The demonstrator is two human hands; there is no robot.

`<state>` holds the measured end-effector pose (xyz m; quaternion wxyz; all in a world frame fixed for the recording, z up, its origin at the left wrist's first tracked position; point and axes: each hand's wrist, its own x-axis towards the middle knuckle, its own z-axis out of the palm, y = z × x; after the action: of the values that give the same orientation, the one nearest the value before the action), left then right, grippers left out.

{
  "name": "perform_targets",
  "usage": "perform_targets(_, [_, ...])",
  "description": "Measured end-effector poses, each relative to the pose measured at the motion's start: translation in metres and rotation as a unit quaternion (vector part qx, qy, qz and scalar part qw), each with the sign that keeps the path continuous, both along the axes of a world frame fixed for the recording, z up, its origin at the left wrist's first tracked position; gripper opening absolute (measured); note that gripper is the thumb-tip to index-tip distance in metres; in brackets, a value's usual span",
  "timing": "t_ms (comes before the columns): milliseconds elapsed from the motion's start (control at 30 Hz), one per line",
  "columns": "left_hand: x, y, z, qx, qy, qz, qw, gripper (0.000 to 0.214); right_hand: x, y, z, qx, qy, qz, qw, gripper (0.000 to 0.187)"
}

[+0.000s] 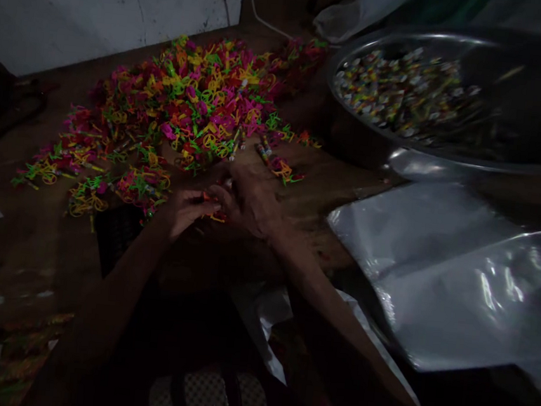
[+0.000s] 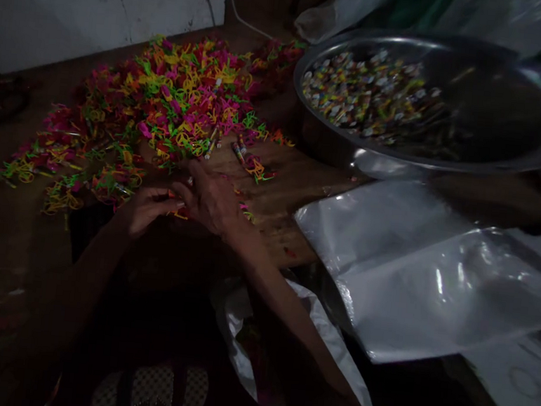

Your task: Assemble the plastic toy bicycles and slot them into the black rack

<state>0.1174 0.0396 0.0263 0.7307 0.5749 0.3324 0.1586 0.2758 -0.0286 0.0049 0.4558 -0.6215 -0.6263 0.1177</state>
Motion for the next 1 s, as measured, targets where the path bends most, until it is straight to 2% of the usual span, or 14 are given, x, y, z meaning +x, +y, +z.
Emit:
perform_targets(100, [0.0,0.002,-0.005,-0.089,-0.023,0.059,0.994,0.013,0.002,-0.014,-0.002,0.014,-0.016,-0.093,0.995,0.048])
perform_targets(133, [0.0,0.002,-0.005,-0.116,-0.035,0.071,0.99,0.01,0.002,-0.022,-0.002,0.002,0.006,-0.095,0.995,0.046])
perform_targets(233, [-0.005,0.001,-0.005,-0.172,-0.056,0.069,0.981,0.006,-0.004,-0.043,0.0,-0.049,0.107,-0.045,0.992,0.04])
perform_targets(300, [-0.008,-0.001,-0.004,-0.189,-0.062,0.061,0.978,0.006,-0.011,-0.049,-0.001,-0.05,0.195,-0.021,0.979,0.034])
perform_targets(400, [-0.013,-0.006,-0.005,-0.182,-0.075,0.052,0.979,0.009,-0.019,-0.047,-0.004,-0.028,0.331,-0.006,0.943,0.03])
perform_targets(467, [-0.016,-0.01,-0.006,-0.175,-0.078,0.039,0.981,0.01,-0.021,-0.044,-0.005,-0.03,0.374,0.008,0.927,0.03])
perform_targets(667, [-0.016,-0.016,-0.006,-0.187,-0.076,0.01,0.979,0.021,-0.023,-0.046,0.0,-0.008,0.365,0.006,0.931,0.019])
perform_targets(867, [-0.012,-0.021,-0.011,-0.165,-0.096,0.019,0.981,0.024,-0.027,-0.046,-0.006,-0.023,0.399,0.007,0.916,0.047])
perform_targets(1000, [-0.01,-0.026,-0.017,-0.157,-0.103,0.013,0.982,0.025,-0.026,-0.049,-0.013,-0.043,0.424,0.036,0.904,0.046])
